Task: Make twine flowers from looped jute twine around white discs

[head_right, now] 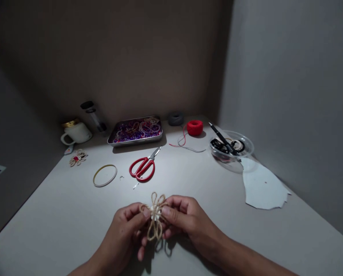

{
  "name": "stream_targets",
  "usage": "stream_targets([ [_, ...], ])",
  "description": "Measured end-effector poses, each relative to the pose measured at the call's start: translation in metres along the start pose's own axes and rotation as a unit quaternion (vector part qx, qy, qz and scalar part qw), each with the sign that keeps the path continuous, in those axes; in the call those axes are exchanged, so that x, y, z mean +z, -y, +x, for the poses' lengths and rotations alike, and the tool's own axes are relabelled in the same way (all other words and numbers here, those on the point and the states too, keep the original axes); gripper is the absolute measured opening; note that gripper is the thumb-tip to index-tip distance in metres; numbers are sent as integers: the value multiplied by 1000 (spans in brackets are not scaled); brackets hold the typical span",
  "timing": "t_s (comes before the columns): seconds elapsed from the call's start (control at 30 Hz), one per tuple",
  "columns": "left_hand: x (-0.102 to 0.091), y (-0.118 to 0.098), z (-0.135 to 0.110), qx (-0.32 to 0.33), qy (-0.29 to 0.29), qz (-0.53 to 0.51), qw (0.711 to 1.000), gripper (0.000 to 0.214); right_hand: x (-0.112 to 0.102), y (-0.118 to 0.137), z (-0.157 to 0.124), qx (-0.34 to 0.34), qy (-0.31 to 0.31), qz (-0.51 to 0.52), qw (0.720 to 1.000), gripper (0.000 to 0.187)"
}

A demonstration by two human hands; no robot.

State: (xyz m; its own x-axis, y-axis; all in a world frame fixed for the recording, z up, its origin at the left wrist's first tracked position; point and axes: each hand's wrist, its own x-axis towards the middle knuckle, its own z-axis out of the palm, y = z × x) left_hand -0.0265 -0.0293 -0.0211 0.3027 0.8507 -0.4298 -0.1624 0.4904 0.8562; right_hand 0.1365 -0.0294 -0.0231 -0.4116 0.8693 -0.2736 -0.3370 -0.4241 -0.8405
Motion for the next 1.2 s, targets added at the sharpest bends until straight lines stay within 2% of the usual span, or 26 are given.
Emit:
stream_targets([
  [0.1,1,-2,-2,-8,0,12,1000,24,0,1,-1,-1,-7,-14,1000,23],
  [0.27,0,-2,-3,-23,15,26,999,26,4,4,0,-17,-74,-37,996,26],
  [0.47,-3,-3,-3,-31,30,40,998,21,-2,0,1,-7,-109,-7,994,29],
  [0.57,0,-5,-3,-38,18,68,997,20,-3,0,1,0,-102,1,995,31],
  [0.77,3,-7,-3,-35,12,92,995,20,-1,2,-3,-4,-44,7,999,33],
  [1.07,2,-9,-4,-41,57,86,994,20,5,3,-1,-15,-108,-24,994,41],
  [1.2,8,-12,-5,-79,39,68,994,23,8,3,-1,-22,-120,-29,992,41],
])
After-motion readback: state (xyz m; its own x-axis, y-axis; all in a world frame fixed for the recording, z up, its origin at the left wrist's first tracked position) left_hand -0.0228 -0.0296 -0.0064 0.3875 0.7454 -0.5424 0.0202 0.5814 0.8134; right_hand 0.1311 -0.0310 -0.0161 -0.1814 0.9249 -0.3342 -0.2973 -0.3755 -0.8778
